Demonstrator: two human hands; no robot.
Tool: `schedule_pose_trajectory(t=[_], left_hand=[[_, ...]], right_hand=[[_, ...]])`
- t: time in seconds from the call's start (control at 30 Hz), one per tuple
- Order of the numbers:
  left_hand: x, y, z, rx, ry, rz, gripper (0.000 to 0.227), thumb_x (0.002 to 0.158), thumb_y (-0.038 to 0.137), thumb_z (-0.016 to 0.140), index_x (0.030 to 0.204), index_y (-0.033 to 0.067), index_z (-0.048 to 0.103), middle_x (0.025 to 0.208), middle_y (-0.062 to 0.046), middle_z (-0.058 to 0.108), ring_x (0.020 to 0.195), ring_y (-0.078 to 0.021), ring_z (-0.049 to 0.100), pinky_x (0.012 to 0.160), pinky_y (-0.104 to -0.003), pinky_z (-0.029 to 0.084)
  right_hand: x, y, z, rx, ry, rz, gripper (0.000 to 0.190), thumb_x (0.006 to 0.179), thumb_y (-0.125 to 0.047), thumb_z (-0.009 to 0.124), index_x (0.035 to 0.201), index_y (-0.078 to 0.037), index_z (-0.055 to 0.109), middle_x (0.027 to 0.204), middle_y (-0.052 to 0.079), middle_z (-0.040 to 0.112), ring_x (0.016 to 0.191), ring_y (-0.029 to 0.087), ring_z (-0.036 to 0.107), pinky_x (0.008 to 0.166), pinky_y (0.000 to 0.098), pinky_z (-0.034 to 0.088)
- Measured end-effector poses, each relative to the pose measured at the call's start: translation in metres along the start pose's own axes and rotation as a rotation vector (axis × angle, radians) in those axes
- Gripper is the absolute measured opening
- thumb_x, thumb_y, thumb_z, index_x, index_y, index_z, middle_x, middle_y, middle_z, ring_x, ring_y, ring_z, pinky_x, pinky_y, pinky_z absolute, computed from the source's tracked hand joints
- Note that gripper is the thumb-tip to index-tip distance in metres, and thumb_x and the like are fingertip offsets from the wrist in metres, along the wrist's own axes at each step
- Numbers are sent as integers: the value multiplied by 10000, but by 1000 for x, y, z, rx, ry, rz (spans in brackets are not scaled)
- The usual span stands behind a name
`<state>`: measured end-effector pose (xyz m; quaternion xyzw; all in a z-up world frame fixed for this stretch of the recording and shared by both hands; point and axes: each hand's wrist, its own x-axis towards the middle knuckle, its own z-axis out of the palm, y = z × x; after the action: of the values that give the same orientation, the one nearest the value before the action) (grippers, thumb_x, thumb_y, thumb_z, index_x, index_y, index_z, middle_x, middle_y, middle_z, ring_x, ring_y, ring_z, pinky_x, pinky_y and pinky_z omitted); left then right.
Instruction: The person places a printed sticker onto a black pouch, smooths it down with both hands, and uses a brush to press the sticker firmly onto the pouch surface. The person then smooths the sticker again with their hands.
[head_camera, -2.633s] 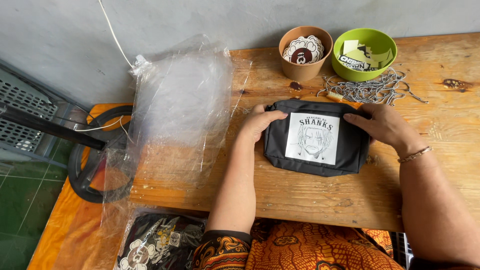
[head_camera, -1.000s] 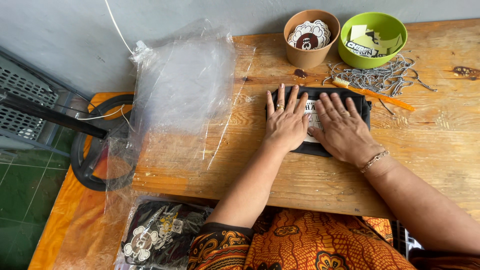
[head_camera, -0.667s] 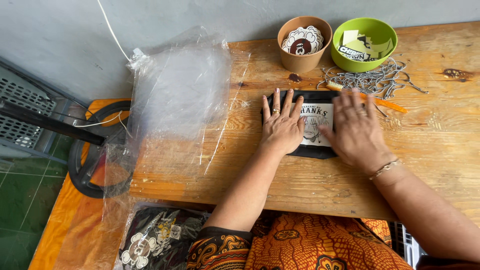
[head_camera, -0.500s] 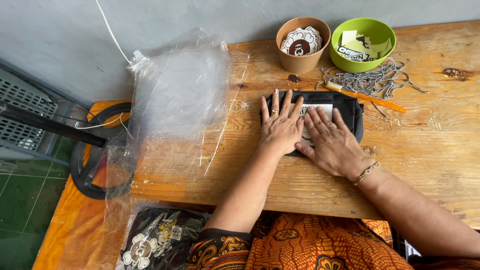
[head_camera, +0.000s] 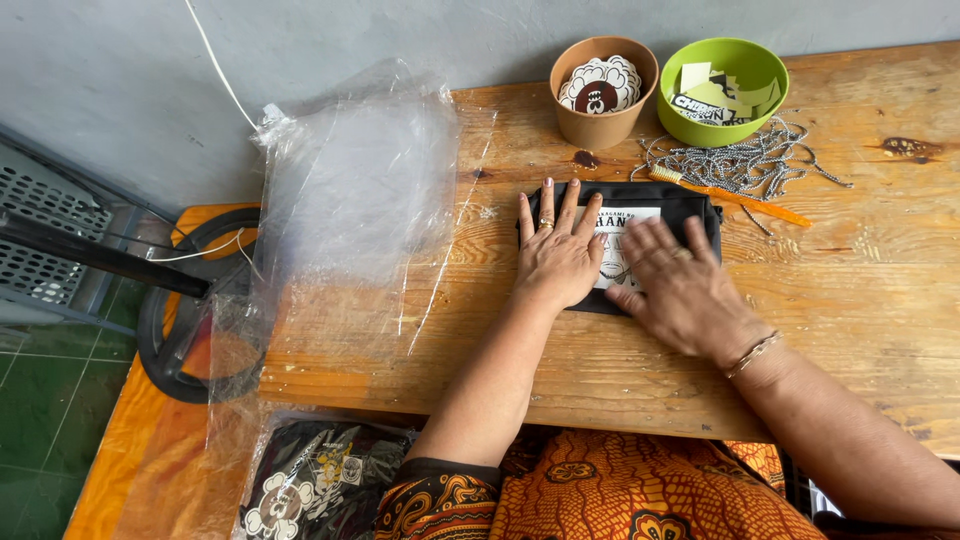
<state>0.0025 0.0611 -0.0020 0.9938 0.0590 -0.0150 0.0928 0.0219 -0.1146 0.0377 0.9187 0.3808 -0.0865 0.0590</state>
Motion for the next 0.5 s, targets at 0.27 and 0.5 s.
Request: schedule_pose_trajectory(t=[0.27, 0.5], left_hand=[[2, -1, 2, -2, -1, 7, 606, 1055, 448, 251, 1627, 245, 260, 1731, -97, 49, 1572, -398, -109, 1223, -637, -155], [3, -3, 0, 11, -7, 2, 606, 1056, 452, 252, 1629, 253, 255, 1732, -87, 45, 1575, -384, -116, 1225, -625, -159]], right_hand=[[-1, 13, 2, -117, 113, 91, 783, 1060, -700, 169, 1593, -163, 369, 1692, 40, 297, 1586, 216, 200, 1297, 495, -66], [12, 48, 24, -170, 157, 109, 746, 1068, -669, 215, 1597, -170, 383, 1714, 29, 291, 1609, 220, 173, 1309, 507, -25]])
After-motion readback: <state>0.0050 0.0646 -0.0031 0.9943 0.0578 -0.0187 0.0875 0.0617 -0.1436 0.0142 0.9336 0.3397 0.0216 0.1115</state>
